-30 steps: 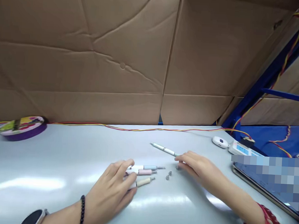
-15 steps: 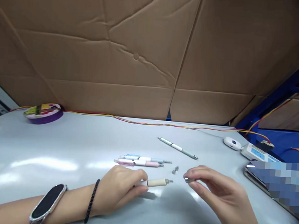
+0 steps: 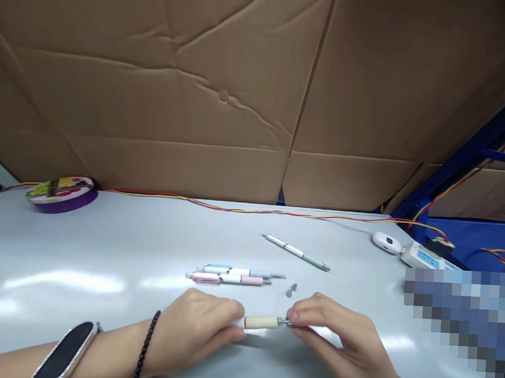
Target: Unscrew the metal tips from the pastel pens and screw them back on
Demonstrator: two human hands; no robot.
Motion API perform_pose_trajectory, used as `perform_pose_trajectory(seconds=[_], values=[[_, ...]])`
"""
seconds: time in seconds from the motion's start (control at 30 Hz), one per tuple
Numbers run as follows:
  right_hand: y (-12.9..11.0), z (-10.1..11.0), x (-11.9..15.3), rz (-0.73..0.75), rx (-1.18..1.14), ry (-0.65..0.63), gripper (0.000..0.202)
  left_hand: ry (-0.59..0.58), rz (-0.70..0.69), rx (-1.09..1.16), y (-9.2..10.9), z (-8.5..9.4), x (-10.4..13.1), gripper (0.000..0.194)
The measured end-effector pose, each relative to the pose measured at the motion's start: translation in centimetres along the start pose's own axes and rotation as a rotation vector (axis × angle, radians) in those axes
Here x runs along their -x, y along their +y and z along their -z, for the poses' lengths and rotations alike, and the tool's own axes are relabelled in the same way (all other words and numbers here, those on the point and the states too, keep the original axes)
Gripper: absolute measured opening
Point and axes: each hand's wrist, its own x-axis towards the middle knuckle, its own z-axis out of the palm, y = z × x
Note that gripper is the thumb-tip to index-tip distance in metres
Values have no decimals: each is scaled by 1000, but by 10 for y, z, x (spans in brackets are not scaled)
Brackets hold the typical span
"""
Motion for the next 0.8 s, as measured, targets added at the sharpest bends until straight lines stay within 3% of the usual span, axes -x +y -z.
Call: perform_pose_trajectory(seconds=[0.27,0.53,0.63,0.8], values=[[3,-2,4,-65,-34,-23,24,9,-9,36,-4,-6,4,29],[1,-7,3,-29,33,-64,16,-201,39,140,-3,2,-3,40],[-2,-13,2,-51,67,-40,9,-206,42,167,-4,1,-2,36],[-1,-20,4,30,214,6,23,-203,17,178,-7,-7,1,31]])
